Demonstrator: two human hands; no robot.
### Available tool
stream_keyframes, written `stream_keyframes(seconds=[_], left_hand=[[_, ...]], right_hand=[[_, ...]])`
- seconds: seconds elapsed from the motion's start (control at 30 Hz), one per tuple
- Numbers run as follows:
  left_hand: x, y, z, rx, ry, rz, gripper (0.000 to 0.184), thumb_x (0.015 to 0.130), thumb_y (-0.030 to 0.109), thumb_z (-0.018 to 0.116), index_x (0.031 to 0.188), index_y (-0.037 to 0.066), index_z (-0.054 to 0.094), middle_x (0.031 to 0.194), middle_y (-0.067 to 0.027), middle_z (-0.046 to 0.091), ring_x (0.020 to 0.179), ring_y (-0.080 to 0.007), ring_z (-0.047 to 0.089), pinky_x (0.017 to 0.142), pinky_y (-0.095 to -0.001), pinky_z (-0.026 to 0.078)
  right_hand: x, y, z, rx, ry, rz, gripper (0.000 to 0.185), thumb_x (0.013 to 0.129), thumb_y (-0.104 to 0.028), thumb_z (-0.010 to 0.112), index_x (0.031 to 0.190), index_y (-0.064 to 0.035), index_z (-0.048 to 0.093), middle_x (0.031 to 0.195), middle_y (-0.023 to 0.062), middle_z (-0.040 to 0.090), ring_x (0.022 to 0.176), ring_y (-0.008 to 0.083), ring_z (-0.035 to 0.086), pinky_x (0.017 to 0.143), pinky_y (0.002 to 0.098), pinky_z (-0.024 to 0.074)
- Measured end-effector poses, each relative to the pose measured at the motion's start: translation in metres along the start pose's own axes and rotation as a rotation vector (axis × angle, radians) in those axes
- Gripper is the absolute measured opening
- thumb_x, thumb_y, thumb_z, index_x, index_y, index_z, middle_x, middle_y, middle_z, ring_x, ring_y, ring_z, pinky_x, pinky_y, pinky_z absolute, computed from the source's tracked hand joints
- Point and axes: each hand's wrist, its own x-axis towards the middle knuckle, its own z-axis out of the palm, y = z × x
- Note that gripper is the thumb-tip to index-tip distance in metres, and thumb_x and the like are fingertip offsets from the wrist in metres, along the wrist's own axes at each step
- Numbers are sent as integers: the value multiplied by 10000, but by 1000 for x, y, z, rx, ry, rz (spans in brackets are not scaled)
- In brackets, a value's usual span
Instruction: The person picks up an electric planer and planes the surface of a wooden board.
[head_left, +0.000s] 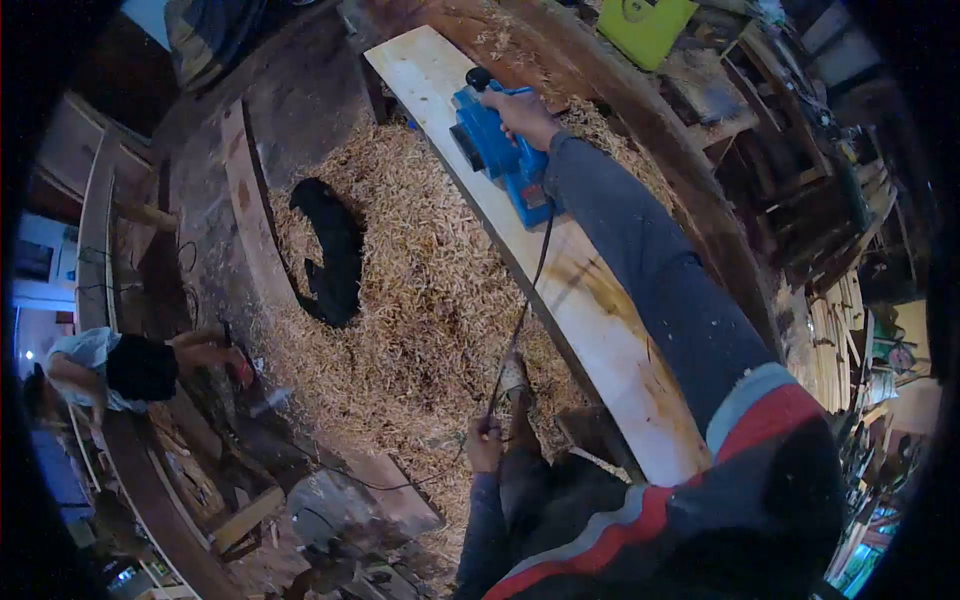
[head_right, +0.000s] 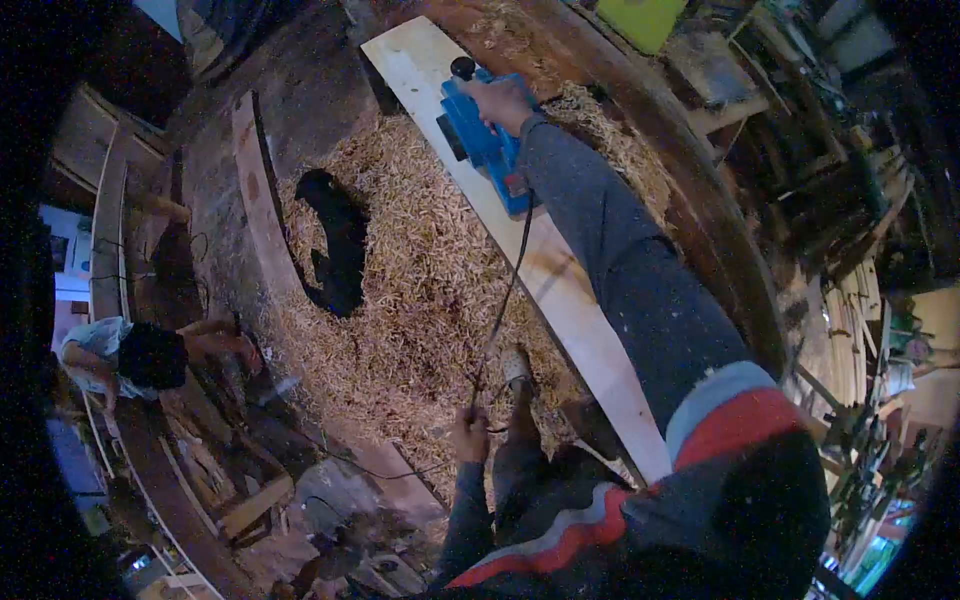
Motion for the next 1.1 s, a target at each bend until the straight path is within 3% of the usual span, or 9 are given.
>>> stream_keyframes(seconds=[0.17,0.2,0.4,0.43,0.47,0.63,0.83,0.9,1.1], left_hand=[[-37,-42,-45,-181,518,177,220,895,141,652,1065,2,642,865,-127,685,801,-220,656,755,-356,527],[-55,3,-67,-104,472,38,228,909,162,651,1050,-16,652,867,-144,694,800,-226,665,754,-361,529],[-105,3,-87,42,607,189,223,897,207,685,995,8,673,876,-155,688,829,-274,655,767,-383,510],[-105,10,-89,134,635,293,208,890,200,691,983,15,675,877,-154,681,837,-291,645,783,-393,500],[-112,18,-86,164,657,370,183,868,181,706,956,24,675,884,-149,663,864,-318,624,812,-413,478],[-144,34,-67,18,460,534,156,831,145,713,927,31,666,900,-149,661,903,-329,624,814,-419,474],[-100,41,-65,87,313,599,184,824,156,714,961,37,686,952,-142,687,939,-325,647,869,-431,495],[-81,65,-70,73,306,567,189,832,164,716,973,41,691,954,-146,693,930,-324,653,862,-423,502],[5,89,-92,111,280,335,251,913,257,679,1008,27,707,942,-183,712,919,-306,681,837,-381,521]], right_hand=[[-106,10,-26,-77,-52,-56,370,901,-393,626,790,-44,682,538,52,568,423,152,535,422,346,414],[-139,19,-36,-54,-69,-64,360,906,-385,623,783,-53,686,523,48,565,414,152,534,422,349,416],[-391,34,-98,88,7,294,260,924,-325,634,850,-77,652,566,25,561,393,130,496,394,326,387],[-431,42,-113,7,-86,356,315,900,-320,654,1033,-35,680,705,32,649,559,142,581,547,335,464],[-469,57,-111,107,53,143,376,899,-330,645,1112,-20,657,776,45,666,695,179,619,683,349,497],[-609,37,-130,-36,132,545,294,906,-323,663,947,-31,655,639,22,590,516,110,548,506,287,432],[-610,22,-129,-27,153,578,299,911,-328,657,885,-31,639,613,20,578,516,125,552,507,294,442],[-580,8,-126,36,101,669,414,856,-409,713,959,-14,649,691,48,623,554,125,573,516,292,442],[-419,29,-92,64,143,434,364,869,-376,713,1009,-41,687,709,27,634,549,117,577,497,287,426]])
